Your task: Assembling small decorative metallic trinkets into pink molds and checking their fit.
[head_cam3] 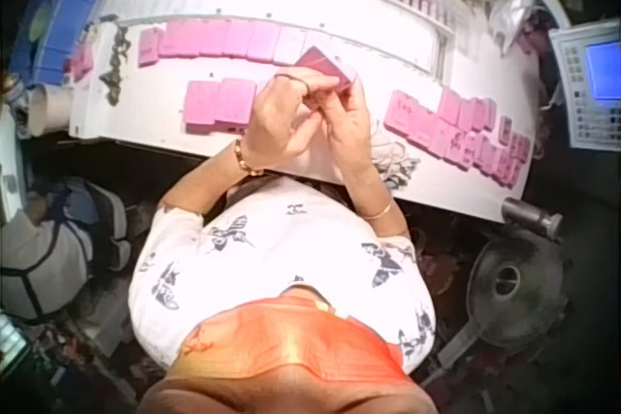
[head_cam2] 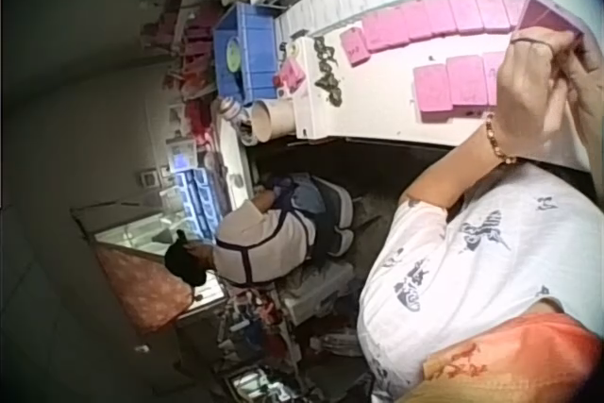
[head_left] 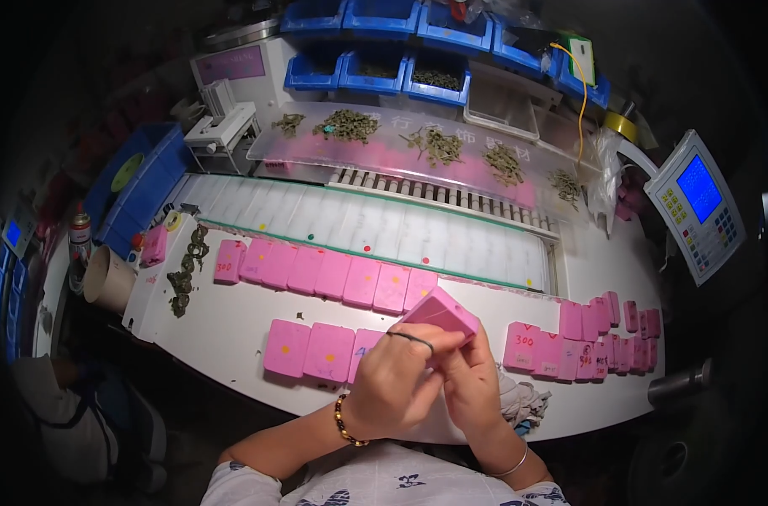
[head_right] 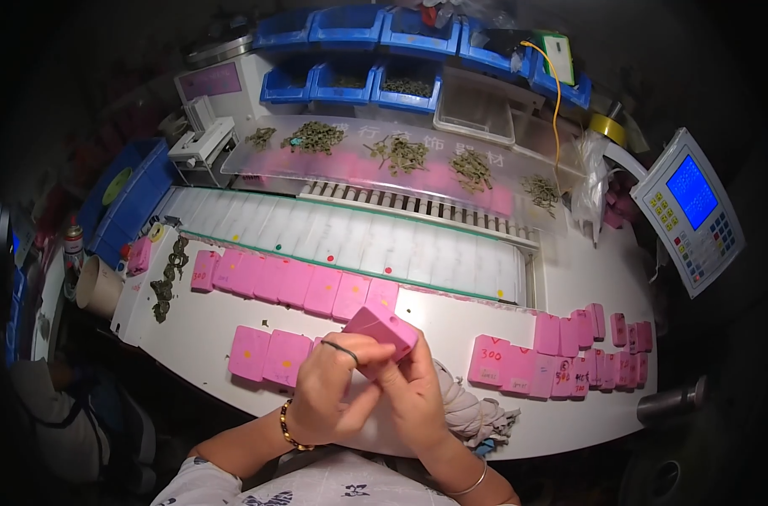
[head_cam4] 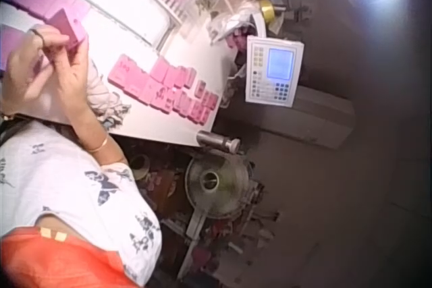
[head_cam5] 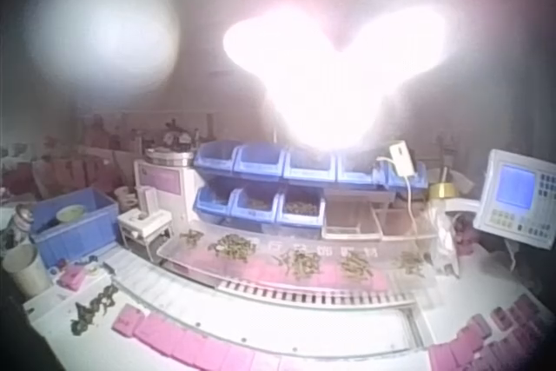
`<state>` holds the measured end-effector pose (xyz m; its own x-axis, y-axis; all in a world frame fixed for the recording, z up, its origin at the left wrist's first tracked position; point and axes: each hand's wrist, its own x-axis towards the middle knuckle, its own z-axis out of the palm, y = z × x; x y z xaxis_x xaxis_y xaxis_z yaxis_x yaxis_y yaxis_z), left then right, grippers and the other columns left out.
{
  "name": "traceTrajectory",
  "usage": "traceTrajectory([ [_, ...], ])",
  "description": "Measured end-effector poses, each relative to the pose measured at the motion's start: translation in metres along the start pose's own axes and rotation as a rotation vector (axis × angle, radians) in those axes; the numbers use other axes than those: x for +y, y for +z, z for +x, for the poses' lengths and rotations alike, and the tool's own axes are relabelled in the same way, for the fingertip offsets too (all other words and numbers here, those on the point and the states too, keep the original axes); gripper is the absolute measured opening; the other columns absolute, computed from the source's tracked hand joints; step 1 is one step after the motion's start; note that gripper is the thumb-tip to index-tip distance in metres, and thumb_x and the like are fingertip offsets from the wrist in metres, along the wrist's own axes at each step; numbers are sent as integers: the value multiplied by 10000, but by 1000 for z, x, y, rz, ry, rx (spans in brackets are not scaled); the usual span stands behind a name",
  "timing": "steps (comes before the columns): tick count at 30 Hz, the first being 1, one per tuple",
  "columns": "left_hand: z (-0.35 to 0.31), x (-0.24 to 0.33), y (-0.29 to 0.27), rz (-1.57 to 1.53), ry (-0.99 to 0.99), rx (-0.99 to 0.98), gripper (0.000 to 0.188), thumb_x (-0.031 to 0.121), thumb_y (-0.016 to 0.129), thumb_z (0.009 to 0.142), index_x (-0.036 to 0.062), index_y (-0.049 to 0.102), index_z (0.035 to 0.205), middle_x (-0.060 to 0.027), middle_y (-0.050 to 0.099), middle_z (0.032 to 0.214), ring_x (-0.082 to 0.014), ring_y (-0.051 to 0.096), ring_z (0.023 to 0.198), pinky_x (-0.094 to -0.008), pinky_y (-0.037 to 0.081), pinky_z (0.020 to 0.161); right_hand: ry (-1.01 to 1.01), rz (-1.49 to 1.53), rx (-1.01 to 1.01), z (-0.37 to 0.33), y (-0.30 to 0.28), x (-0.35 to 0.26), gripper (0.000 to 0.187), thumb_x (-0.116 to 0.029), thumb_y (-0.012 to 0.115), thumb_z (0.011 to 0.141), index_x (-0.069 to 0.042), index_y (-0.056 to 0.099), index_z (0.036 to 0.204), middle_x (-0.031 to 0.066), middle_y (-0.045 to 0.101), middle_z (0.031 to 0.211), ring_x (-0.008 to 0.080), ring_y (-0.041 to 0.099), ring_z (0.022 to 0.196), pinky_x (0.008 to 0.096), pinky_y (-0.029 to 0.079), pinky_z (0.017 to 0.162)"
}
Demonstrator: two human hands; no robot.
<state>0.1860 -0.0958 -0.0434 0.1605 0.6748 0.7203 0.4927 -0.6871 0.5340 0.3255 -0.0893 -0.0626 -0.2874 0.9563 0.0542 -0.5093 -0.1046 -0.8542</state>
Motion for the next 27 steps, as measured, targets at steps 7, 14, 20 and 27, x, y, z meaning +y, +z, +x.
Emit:
traceTrajectory([
  [7,7,-19,-25,-783,-437,89,452,-114,254,909,-96,432,1324,-214,537,1312,-298,556,1242,-376,600,885,79,17,199,8,-2,-19,316,-198,508,1034,-17,468,1289,92,579,1202,166,597,1090,374,532,935],
  [14,16,-21,-42,-628,-534,-9,455,-137,321,885,-105,442,1322,-200,544,1314,-269,578,1217,-339,606,868,59,-24,192,11,-7,-21,289,-109,555,1000,-8,467,1257,95,572,1187,166,597,1082,375,536,922],
  [20,12,-14,-30,-588,-702,-210,467,-20,649,882,-88,476,1311,-147,582,1194,-153,630,1025,-255,570,812,77,11,194,11,-5,-20,313,-80,585,979,5,462,1254,98,576,1186,162,594,1079,344,520,936],
  [27,5,-15,-18,-797,-810,-155,339,43,704,871,-36,573,1173,-61,640,1016,-91,630,915,-234,539,736,56,-95,118,6,-5,-21,333,-86,620,958,6,480,1245,91,601,1170,136,581,1078,300,475,955],
])
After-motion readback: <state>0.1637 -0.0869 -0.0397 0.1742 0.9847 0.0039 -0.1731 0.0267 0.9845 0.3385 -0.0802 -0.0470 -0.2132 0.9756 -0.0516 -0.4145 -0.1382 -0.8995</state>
